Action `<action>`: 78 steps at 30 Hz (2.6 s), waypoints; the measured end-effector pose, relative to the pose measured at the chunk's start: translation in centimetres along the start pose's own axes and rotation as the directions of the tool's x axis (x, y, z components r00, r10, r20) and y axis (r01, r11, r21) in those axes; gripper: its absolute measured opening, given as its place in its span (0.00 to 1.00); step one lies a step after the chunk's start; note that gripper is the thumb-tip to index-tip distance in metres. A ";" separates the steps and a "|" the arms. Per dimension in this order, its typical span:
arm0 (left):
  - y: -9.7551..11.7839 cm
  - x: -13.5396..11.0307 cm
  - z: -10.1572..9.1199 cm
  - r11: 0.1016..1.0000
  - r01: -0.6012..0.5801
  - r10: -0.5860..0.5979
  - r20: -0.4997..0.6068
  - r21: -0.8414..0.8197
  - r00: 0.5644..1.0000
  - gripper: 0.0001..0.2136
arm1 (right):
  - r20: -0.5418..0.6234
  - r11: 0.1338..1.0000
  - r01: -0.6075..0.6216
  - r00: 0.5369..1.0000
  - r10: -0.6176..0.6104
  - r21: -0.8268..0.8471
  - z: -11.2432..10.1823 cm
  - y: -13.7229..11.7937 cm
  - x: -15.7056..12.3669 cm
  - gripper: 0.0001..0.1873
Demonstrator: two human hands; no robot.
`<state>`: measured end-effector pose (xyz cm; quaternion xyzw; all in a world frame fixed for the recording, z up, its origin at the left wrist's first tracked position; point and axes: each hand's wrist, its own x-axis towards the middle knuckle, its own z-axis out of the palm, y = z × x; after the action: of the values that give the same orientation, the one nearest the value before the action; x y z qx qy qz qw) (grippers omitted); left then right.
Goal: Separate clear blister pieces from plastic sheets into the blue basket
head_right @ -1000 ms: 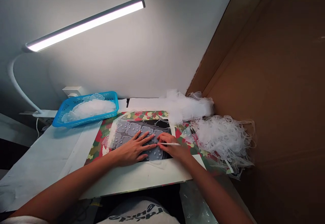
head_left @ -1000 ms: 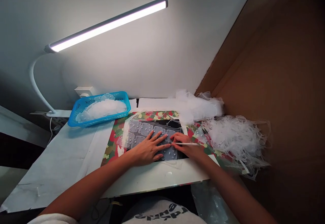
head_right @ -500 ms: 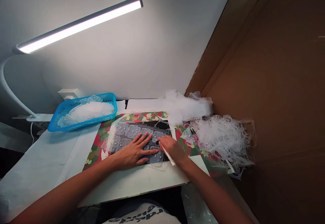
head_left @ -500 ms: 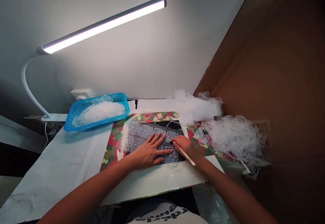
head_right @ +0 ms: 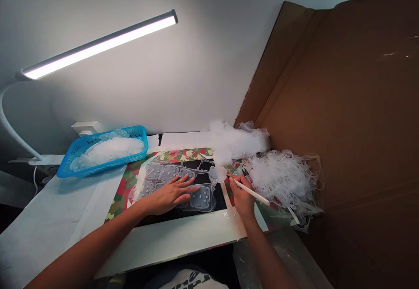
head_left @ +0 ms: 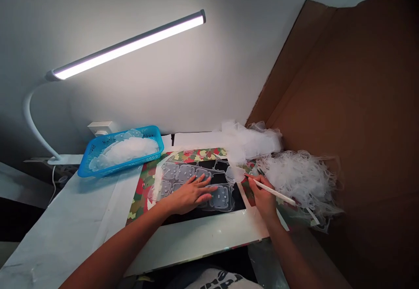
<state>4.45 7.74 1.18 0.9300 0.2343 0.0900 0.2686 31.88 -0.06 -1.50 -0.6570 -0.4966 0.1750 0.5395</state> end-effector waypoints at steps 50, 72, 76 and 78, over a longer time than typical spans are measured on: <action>-2.2 7.4 2.5 0.181 -0.576 -0.702 -0.515 -0.797 0.492 0.18 | 0.349 0.958 0.184 0.932 -0.100 -0.218 3.5 0.7 8.3 0.09; 1.0 6.3 2.1 -0.150 -0.342 -0.339 -0.277 -0.928 0.899 0.12 | 0.401 0.999 0.019 0.916 0.003 -0.051 -0.9 -3.5 -0.5 0.21; 0.9 6.3 2.5 -0.155 -0.339 -0.334 -0.274 -0.928 0.902 0.10 | 0.356 0.995 -0.020 0.933 0.054 -0.098 -1.8 -2.7 -0.9 0.20; 0.9 6.2 2.5 -0.151 -0.342 -0.330 -0.279 -0.927 0.902 0.10 | 0.374 0.994 -0.008 0.926 0.048 -0.108 -1.5 -2.4 -1.2 0.19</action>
<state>10.98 8.93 -0.21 0.3473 0.1304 0.4403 0.8176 31.41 -2.06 0.77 -0.6455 -0.5898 0.2790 0.3969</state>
